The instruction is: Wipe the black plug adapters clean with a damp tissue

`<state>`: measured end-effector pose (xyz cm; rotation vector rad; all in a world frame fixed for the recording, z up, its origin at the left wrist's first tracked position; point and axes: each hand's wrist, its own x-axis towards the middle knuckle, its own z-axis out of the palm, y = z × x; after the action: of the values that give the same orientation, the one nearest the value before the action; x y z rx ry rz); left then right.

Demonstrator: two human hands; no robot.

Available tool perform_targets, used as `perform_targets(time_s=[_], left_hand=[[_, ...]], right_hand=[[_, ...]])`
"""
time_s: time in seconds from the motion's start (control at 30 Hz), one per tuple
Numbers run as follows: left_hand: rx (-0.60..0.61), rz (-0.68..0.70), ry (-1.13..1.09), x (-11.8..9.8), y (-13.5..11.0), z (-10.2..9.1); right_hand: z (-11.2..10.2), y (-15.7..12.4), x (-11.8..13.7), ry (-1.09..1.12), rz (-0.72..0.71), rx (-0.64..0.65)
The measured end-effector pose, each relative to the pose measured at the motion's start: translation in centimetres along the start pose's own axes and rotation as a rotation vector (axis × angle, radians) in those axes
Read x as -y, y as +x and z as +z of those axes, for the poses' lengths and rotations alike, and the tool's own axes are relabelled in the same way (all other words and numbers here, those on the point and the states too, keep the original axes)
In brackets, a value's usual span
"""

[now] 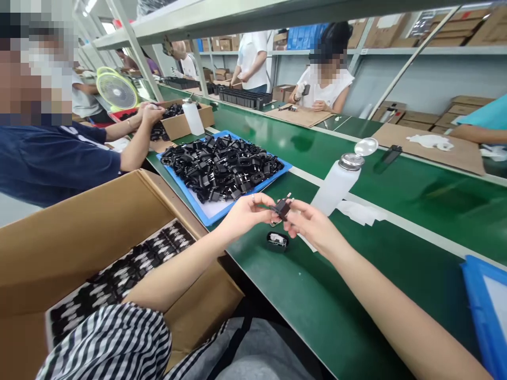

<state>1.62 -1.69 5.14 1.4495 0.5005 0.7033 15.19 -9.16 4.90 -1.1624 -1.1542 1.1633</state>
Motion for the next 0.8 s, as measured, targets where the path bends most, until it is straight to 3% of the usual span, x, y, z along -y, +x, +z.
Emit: perform_targets(time_s=[0.23, 0.33, 0.4, 0.5, 0.6, 0.7, 0.8], left_hand=[[0.069, -0.026, 0.086, 1.4, -0.1, -0.5], [0.046, 0.058, 0.183, 1.6, -0.2, -0.6], [-0.038, 0.204, 0.319, 1.5, -0.4, -0.4], [-0.157, 0.557, 0.675, 1.3, -0.7, 0.1], [-0.184, 0.797, 1.003, 1.3, -1.0, 0.6], [-0.122, 0.797, 1.126, 1.4, -1.3, 0.7], [-0.048, 0.586, 1.073, 1.1, -1.7, 0.4]], right_hand=[[-0.7, 0.5, -0.5, -0.082, -0.034, -0.044], [-0.6, 0.5, -0.1, -0.076, -0.019, -0.064], [-0.3, 0.4, 0.0, -0.037, -0.023, -0.096], [0.3, 0.1, 0.1, 0.056, 0.006, -0.178], [0.7, -0.3, 0.4, 0.101, 0.033, -0.099], [0.6, -0.4, 0.6, -0.026, 0.02, 0.053], [-0.4, -0.1, 0.5, -0.108, 0.091, 0.09]])
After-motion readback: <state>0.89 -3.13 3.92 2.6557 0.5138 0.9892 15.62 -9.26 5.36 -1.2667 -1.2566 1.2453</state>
